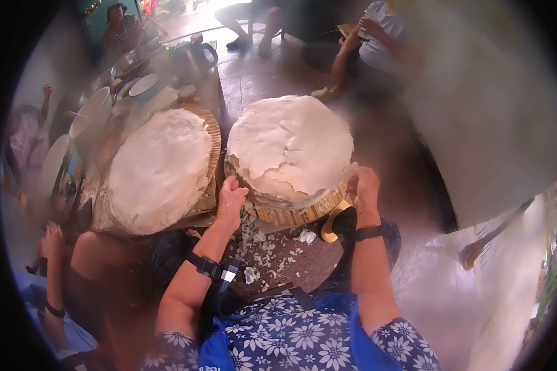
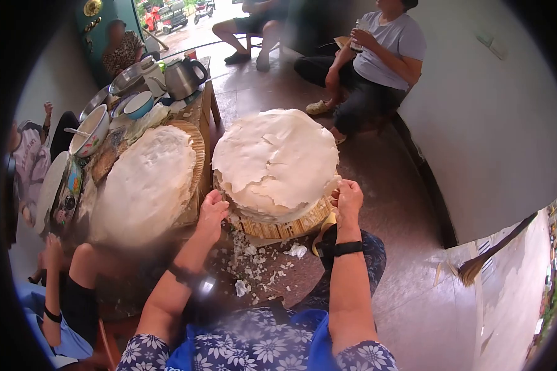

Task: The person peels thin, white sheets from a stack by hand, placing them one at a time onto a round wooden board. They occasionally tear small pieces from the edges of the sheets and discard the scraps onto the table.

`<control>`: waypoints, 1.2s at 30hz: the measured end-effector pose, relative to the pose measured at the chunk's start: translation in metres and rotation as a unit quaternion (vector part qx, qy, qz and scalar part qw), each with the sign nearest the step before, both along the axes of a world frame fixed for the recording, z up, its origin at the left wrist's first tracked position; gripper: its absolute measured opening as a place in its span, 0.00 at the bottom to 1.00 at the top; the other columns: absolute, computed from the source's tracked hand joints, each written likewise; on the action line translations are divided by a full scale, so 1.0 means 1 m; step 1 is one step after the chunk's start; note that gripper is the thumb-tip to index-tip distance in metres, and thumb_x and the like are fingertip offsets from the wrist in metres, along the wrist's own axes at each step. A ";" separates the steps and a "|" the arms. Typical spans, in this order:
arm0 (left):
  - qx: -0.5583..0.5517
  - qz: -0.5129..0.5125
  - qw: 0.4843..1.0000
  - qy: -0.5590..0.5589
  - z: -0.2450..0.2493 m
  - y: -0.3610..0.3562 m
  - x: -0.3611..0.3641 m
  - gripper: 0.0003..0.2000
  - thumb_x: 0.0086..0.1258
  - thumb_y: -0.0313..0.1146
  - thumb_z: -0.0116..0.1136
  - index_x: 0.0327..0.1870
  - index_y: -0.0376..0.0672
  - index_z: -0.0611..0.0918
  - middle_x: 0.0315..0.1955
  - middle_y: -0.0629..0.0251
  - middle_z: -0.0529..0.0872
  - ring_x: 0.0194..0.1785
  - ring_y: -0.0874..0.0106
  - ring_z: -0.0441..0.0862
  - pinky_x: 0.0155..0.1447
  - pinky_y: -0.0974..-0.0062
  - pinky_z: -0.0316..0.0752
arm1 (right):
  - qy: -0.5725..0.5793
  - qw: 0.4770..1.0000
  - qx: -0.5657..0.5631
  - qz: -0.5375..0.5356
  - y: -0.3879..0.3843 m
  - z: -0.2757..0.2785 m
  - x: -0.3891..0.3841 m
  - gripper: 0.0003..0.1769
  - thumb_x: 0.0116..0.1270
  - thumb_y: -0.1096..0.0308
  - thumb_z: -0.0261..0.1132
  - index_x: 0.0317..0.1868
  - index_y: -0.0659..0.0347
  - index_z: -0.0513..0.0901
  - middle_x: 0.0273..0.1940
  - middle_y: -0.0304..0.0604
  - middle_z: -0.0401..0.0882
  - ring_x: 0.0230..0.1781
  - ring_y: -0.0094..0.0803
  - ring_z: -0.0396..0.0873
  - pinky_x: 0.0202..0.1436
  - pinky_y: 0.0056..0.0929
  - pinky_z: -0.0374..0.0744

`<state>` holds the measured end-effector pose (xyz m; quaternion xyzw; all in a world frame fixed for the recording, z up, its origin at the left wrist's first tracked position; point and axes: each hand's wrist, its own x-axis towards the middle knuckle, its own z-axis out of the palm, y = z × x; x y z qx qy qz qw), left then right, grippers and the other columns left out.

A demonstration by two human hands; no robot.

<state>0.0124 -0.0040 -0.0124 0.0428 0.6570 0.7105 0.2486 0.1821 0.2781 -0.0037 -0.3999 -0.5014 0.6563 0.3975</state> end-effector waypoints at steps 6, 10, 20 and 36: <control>0.033 -0.045 0.996 -0.066 -0.030 -0.014 -0.005 0.33 0.60 0.28 0.56 0.67 0.37 0.59 0.62 0.55 0.64 0.55 0.68 0.69 0.56 0.69 0.67 | -0.051 0.997 0.060 0.009 -0.017 0.043 0.013 0.05 0.62 0.68 0.58 0.35 0.60 0.77 0.23 0.36 0.76 0.19 0.20 0.73 0.19 0.19 0.70; 0.008 -0.088 0.995 -0.051 -0.019 -0.014 -0.003 0.32 0.60 0.28 0.56 0.67 0.36 0.59 0.62 0.54 0.65 0.54 0.70 0.70 0.54 0.71 0.68 | -0.183 0.966 0.093 0.155 -0.055 0.064 0.019 0.04 0.60 0.73 0.58 0.36 0.62 0.76 0.22 0.35 0.75 0.20 0.19 0.74 0.17 0.20 0.71; 0.032 -0.126 0.990 -0.048 -0.014 -0.028 0.005 0.31 0.61 0.29 0.55 0.67 0.36 0.60 0.63 0.53 0.64 0.53 0.71 0.70 0.53 0.73 0.68 | -0.337 0.925 0.069 0.162 -0.071 -0.039 0.010 0.13 0.54 0.77 0.57 0.42 0.68 0.77 0.27 0.47 0.79 0.22 0.32 0.81 0.21 0.28 0.77; 0.048 -0.137 0.988 -0.060 -0.016 -0.037 0.008 0.30 0.60 0.30 0.56 0.65 0.37 0.62 0.57 0.59 0.68 0.50 0.73 0.71 0.52 0.73 0.68 | -0.274 0.951 0.075 0.125 -0.061 -0.002 -0.001 0.11 0.57 0.71 0.55 0.38 0.63 0.79 0.30 0.40 0.80 0.25 0.29 0.80 0.22 0.26 0.75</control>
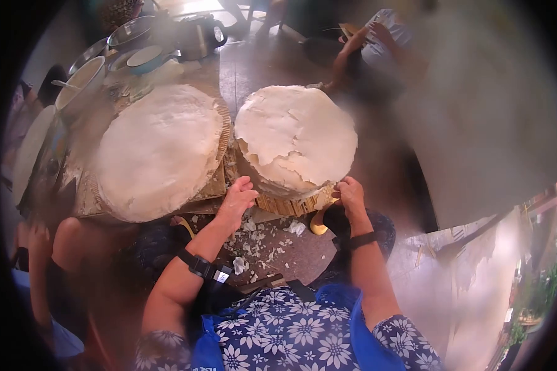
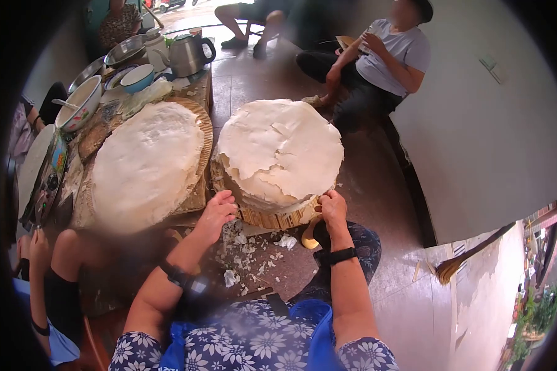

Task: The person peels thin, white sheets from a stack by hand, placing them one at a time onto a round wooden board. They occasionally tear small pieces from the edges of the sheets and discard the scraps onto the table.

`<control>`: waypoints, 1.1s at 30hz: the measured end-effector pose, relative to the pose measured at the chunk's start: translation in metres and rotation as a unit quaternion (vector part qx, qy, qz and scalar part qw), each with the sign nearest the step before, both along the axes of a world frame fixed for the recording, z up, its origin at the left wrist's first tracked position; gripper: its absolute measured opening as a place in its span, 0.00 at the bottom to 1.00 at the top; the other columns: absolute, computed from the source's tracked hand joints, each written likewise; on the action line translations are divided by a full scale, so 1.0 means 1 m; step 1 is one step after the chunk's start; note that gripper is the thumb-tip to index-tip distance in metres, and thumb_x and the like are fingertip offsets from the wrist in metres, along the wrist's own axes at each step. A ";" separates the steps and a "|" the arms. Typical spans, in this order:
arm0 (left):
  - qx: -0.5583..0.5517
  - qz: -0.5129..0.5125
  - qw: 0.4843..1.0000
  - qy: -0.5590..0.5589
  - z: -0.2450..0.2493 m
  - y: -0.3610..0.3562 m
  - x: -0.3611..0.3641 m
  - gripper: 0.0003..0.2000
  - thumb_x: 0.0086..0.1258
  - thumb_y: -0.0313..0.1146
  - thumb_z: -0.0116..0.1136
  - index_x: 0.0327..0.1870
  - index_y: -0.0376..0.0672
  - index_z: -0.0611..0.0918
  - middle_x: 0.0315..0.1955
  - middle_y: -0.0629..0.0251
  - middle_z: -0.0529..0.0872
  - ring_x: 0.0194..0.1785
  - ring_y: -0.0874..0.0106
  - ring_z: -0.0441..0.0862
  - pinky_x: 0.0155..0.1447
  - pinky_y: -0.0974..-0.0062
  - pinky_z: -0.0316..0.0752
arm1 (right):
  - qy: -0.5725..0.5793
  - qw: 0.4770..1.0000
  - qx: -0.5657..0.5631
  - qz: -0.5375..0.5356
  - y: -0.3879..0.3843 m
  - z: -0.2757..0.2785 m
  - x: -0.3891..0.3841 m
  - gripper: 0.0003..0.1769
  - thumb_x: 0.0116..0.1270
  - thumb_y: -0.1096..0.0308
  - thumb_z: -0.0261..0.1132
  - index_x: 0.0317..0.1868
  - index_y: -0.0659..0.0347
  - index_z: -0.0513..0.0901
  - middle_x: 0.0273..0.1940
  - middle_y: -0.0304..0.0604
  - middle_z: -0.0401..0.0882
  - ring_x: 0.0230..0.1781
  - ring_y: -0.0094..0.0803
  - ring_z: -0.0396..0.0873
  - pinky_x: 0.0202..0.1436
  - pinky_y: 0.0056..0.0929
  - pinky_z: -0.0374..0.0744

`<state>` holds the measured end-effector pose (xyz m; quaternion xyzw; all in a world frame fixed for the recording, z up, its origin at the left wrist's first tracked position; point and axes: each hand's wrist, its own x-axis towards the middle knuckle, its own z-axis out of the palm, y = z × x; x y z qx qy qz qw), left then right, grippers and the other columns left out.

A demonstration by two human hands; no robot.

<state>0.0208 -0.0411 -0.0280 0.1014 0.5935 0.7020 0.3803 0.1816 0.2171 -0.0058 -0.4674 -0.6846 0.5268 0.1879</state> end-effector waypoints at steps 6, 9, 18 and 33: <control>0.013 0.001 1.000 -0.017 -0.004 0.002 0.000 0.30 0.60 0.31 0.57 0.64 0.40 0.63 0.57 0.61 0.69 0.50 0.74 0.71 0.52 0.74 0.68 | 0.012 1.000 -0.010 0.004 0.000 0.003 -0.003 0.07 0.58 0.72 0.53 0.33 0.62 0.79 0.28 0.38 0.79 0.24 0.27 0.79 0.22 0.24 0.73; 0.002 -0.003 1.000 -0.016 -0.004 0.003 -0.001 0.30 0.59 0.32 0.58 0.65 0.40 0.63 0.57 0.60 0.69 0.51 0.73 0.70 0.52 0.74 0.67 | 0.012 1.000 -0.013 0.002 0.000 0.005 -0.005 0.08 0.59 0.72 0.53 0.33 0.62 0.79 0.28 0.39 0.79 0.24 0.26 0.79 0.21 0.23 0.73; -0.011 -0.006 1.000 -0.014 -0.004 0.005 0.003 0.31 0.59 0.31 0.57 0.65 0.39 0.62 0.57 0.61 0.69 0.50 0.74 0.71 0.52 0.73 0.68 | 0.019 1.000 -0.007 -0.003 0.004 -0.004 -0.005 0.07 0.59 0.73 0.54 0.35 0.62 0.78 0.27 0.38 0.79 0.23 0.25 0.79 0.19 0.22 0.72; 0.244 -0.085 0.965 -0.035 0.097 -0.066 -0.020 0.14 0.67 0.27 0.54 0.53 0.38 0.76 0.45 0.63 0.82 0.45 0.69 0.82 0.51 0.72 0.77 | 0.179 0.943 -0.021 0.280 -0.108 0.104 -0.081 0.09 0.63 0.69 0.59 0.41 0.64 0.78 0.28 0.34 0.77 0.25 0.20 0.76 0.24 0.17 0.74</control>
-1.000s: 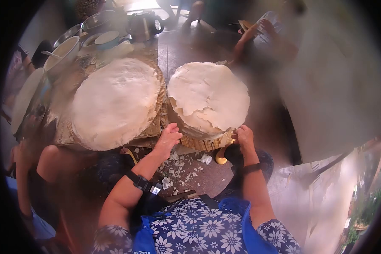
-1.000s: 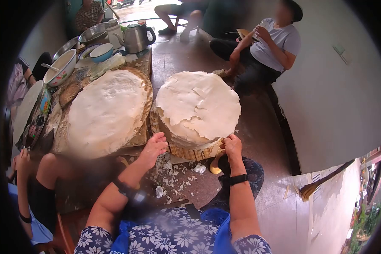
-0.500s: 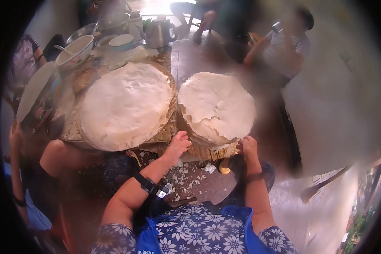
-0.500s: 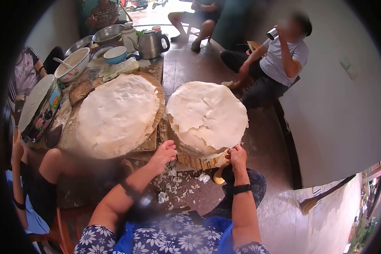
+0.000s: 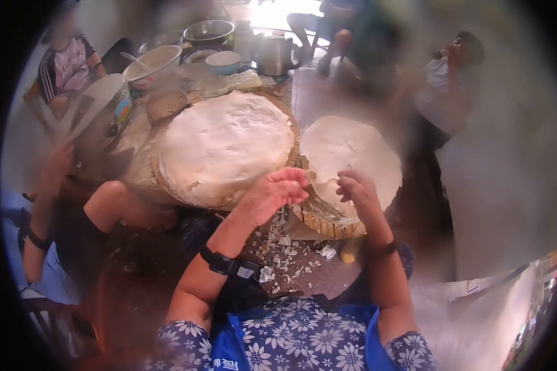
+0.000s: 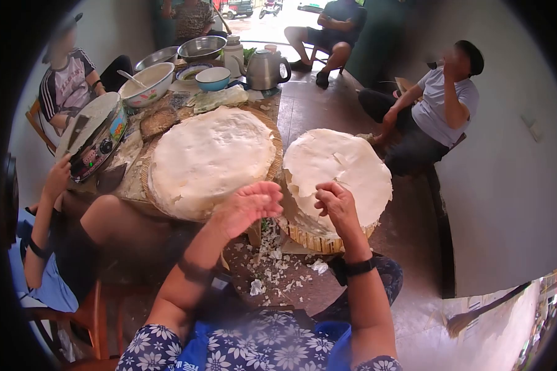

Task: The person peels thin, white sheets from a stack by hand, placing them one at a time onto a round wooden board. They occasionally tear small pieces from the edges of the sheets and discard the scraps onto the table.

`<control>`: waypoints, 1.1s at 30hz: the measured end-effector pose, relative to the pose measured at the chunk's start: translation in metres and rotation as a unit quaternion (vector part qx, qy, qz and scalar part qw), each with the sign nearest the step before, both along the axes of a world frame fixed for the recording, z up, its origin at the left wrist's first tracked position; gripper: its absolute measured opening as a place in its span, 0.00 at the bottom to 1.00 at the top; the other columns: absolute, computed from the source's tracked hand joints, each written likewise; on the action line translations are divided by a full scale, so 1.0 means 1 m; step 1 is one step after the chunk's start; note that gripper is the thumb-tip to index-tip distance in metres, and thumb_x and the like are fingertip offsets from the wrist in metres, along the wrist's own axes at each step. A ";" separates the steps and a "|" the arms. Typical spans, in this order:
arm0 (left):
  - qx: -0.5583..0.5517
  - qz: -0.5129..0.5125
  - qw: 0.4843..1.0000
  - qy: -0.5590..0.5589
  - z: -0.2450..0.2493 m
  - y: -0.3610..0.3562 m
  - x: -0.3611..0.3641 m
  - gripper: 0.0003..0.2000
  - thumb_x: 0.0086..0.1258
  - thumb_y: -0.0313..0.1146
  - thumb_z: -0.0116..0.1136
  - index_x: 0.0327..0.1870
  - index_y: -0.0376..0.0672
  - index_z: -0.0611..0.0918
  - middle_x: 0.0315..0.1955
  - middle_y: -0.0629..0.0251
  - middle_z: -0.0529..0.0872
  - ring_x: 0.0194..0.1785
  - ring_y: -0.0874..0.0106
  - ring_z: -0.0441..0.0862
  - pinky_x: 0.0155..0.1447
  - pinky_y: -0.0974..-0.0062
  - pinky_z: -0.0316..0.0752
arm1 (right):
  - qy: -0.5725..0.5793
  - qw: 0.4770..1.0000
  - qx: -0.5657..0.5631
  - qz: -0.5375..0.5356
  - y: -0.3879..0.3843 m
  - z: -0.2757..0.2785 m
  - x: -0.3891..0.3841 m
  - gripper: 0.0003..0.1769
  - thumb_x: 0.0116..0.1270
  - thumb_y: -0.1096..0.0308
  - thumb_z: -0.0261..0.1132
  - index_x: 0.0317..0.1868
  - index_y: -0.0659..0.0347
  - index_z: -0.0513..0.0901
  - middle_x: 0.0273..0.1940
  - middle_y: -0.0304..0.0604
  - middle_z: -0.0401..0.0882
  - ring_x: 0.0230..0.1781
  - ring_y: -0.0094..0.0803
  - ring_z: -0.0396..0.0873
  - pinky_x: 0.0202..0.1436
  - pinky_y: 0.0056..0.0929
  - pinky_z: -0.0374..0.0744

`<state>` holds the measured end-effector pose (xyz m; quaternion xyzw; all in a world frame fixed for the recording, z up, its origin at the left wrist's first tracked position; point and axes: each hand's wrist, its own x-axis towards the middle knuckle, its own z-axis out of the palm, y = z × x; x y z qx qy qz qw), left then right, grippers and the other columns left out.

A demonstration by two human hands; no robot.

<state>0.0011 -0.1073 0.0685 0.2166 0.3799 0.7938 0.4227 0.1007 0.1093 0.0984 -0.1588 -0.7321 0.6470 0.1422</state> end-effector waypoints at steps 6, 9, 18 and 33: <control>0.007 0.326 0.945 -0.009 0.024 -0.120 -0.031 0.15 0.65 0.25 0.54 0.54 0.38 0.74 0.45 0.61 0.81 0.43 0.66 0.82 0.51 0.69 0.77 | -0.002 0.991 -0.073 0.112 -0.037 0.006 -0.066 0.11 0.62 0.69 0.59 0.44 0.64 0.78 0.30 0.36 0.78 0.24 0.21 0.77 0.23 0.18 0.74; -0.019 0.449 0.892 -0.043 -0.005 -0.170 -0.039 0.14 0.65 0.25 0.53 0.52 0.41 0.73 0.43 0.64 0.78 0.43 0.66 0.79 0.51 0.68 0.76 | -0.025 0.992 -0.084 0.093 -0.048 0.004 -0.086 0.12 0.62 0.69 0.59 0.45 0.64 0.78 0.30 0.36 0.78 0.24 0.22 0.78 0.21 0.19 0.73; -0.012 0.470 0.878 -0.092 -0.035 -0.189 -0.026 0.15 0.65 0.25 0.53 0.52 0.42 0.70 0.42 0.62 0.78 0.41 0.66 0.79 0.46 0.69 0.76 | -0.089 0.990 -0.083 0.077 -0.059 -0.002 -0.108 0.12 0.62 0.68 0.58 0.45 0.64 0.77 0.32 0.39 0.78 0.22 0.24 0.78 0.18 0.19 0.73; 0.034 0.484 0.866 -0.120 -0.027 -0.186 -0.038 0.18 0.63 0.23 0.55 0.53 0.40 0.66 0.39 0.59 0.76 0.41 0.64 0.78 0.46 0.69 0.76 | -0.080 0.982 -0.160 0.064 -0.054 -0.014 -0.113 0.08 0.65 0.65 0.58 0.40 0.58 0.75 0.30 0.34 0.75 0.23 0.20 0.76 0.21 0.17 0.72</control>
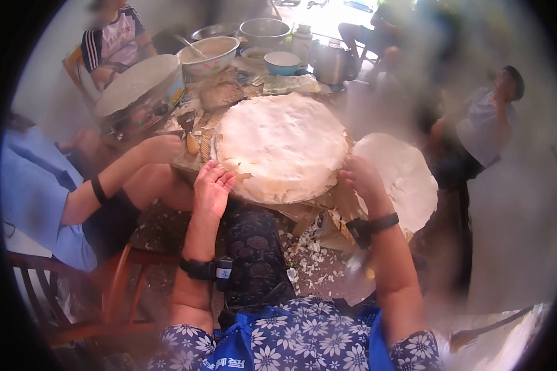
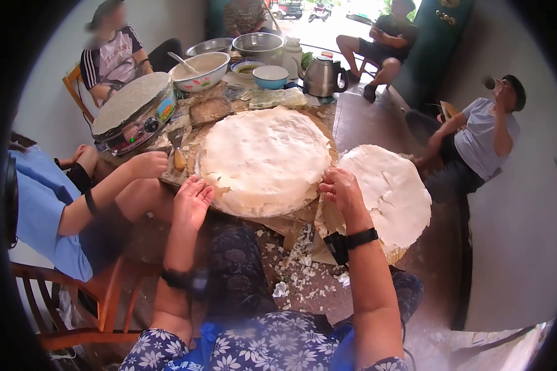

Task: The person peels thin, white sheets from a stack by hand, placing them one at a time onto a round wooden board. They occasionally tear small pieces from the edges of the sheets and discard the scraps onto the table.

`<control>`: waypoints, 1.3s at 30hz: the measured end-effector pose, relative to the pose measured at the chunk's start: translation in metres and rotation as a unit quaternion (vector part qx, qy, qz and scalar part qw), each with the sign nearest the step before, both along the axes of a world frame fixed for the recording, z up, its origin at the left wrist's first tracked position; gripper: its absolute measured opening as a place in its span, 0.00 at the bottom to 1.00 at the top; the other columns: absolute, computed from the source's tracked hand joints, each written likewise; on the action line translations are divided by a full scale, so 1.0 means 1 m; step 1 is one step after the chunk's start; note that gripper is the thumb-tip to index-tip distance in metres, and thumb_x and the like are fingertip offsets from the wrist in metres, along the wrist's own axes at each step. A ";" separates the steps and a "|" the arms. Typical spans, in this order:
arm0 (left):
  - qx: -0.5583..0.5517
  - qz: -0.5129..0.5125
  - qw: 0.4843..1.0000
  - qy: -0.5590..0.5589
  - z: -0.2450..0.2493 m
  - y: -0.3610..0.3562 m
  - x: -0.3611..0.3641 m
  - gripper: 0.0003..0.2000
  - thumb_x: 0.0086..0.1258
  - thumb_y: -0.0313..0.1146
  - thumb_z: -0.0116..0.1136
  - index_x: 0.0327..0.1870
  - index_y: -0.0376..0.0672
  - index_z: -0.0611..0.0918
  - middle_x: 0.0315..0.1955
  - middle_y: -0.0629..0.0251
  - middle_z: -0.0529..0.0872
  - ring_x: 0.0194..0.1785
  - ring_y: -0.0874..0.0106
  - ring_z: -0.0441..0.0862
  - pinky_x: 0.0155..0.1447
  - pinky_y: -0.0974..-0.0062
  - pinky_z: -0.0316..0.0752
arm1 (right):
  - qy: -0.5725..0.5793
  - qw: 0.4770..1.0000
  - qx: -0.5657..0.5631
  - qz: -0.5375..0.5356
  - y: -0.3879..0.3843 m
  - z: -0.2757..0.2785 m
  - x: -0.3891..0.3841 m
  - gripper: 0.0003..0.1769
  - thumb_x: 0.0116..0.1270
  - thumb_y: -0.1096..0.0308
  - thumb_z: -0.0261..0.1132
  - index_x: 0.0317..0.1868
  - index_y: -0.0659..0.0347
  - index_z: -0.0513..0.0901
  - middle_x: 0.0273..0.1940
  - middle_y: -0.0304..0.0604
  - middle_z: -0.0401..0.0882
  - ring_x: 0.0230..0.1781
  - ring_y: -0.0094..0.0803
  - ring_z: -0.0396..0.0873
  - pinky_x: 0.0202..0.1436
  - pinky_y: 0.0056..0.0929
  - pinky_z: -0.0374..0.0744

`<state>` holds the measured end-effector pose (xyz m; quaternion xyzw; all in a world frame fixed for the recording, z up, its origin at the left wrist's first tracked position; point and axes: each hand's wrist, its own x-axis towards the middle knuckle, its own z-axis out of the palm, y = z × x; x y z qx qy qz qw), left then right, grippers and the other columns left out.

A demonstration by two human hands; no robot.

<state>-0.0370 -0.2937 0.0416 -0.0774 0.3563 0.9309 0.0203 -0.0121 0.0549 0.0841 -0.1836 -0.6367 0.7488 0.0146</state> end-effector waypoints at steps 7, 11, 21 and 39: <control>0.025 0.044 0.999 -0.009 -0.006 0.005 0.001 0.16 0.63 0.24 0.55 0.51 0.39 0.68 0.41 0.55 0.75 0.46 0.58 0.77 0.52 0.63 0.75 | 0.005 0.996 -0.082 -0.042 0.007 -0.004 -0.009 0.08 0.65 0.65 0.60 0.41 0.58 0.74 0.30 0.36 0.74 0.24 0.23 0.76 0.22 0.21 0.73; 0.024 0.029 0.999 -0.028 -0.010 0.006 0.006 0.15 0.63 0.25 0.55 0.50 0.39 0.69 0.43 0.53 0.76 0.49 0.55 0.76 0.53 0.62 0.75 | -0.002 0.992 -0.120 -0.045 0.008 -0.004 -0.013 0.07 0.65 0.66 0.60 0.40 0.58 0.74 0.30 0.37 0.74 0.24 0.24 0.75 0.24 0.23 0.73; 0.020 0.001 1.000 -0.017 -0.014 0.007 0.009 0.13 0.63 0.25 0.56 0.47 0.40 0.71 0.41 0.57 0.79 0.45 0.57 0.79 0.51 0.62 0.76 | 0.022 0.989 -0.138 -0.055 -0.007 0.008 -0.027 0.08 0.63 0.63 0.62 0.38 0.56 0.75 0.27 0.36 0.73 0.23 0.26 0.74 0.22 0.25 0.74; 0.078 -0.045 0.996 -0.022 0.006 0.027 0.016 0.13 0.66 0.34 0.57 0.49 0.42 0.74 0.44 0.60 0.78 0.47 0.65 0.76 0.49 0.64 0.74 | 0.337 0.912 0.224 0.060 0.017 -0.026 -0.043 0.16 0.63 0.75 0.54 0.52 0.65 0.70 0.46 0.45 0.77 0.44 0.36 0.79 0.48 0.41 0.80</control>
